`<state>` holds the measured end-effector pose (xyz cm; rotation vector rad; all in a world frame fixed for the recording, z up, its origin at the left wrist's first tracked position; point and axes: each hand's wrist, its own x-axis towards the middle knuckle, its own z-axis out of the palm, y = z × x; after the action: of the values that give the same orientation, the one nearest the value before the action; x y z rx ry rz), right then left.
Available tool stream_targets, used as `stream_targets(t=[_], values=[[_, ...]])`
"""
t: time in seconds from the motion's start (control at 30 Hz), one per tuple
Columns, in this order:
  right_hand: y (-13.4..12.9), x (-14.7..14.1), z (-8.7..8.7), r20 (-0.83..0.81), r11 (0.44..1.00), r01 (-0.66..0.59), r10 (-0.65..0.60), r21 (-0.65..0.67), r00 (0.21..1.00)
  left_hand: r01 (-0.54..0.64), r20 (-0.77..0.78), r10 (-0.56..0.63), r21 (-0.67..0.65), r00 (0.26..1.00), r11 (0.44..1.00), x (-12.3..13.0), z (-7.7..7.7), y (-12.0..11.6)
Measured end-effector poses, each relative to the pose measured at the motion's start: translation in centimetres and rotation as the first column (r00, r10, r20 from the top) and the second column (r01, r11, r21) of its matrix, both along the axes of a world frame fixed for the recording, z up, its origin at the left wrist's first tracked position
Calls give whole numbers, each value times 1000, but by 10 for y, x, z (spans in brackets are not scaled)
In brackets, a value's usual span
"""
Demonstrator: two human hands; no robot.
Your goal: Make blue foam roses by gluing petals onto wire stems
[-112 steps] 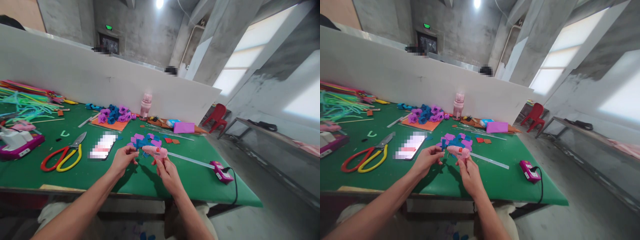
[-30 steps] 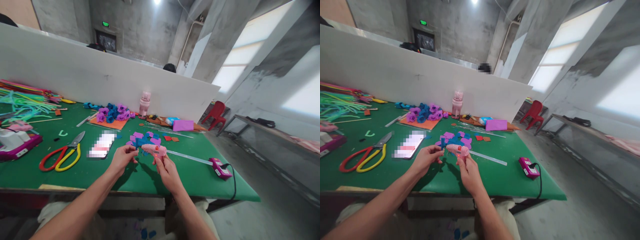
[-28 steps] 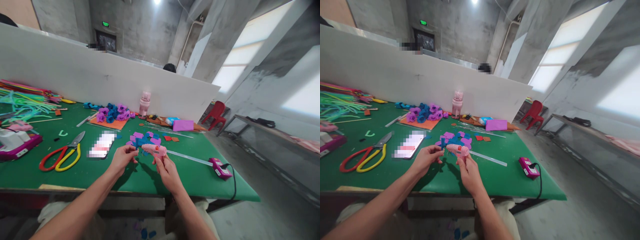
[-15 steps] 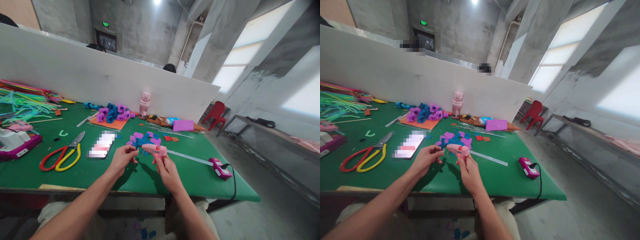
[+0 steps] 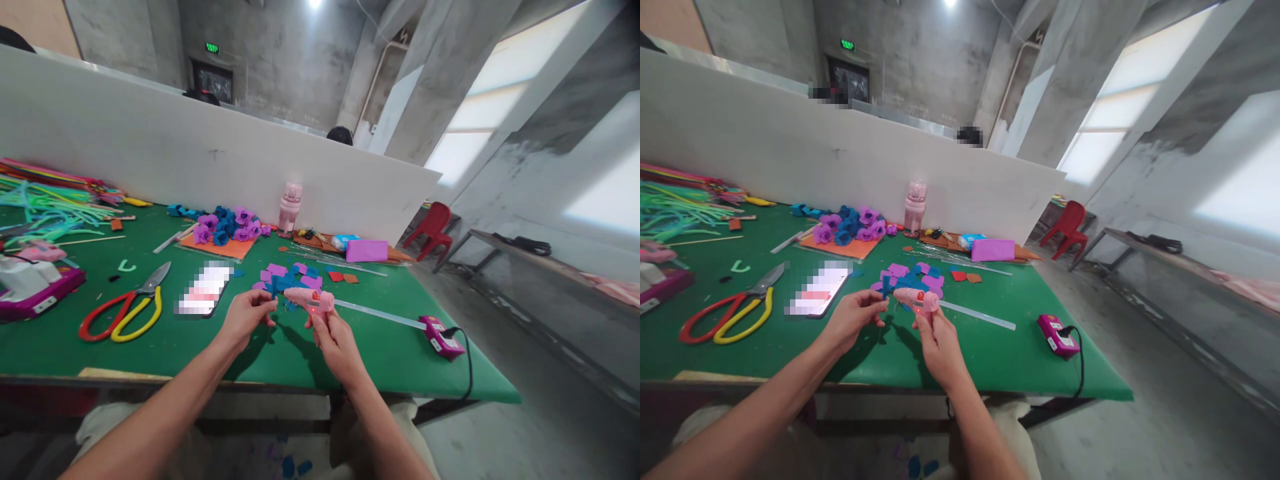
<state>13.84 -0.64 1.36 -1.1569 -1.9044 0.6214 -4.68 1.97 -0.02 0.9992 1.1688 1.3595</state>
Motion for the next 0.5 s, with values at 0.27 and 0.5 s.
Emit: stream_targets(t=[0.27, 0.5], values=[[1, 0, 0, 9, 1000, 16, -16, 20, 1000, 4, -8, -4, -1, 1000, 1000, 0, -1, 1], [2, 0, -3, -3, 1000, 14, -14, 20, 1000, 8, 2, -8, 6, 1000, 1000, -1, -2, 1]])
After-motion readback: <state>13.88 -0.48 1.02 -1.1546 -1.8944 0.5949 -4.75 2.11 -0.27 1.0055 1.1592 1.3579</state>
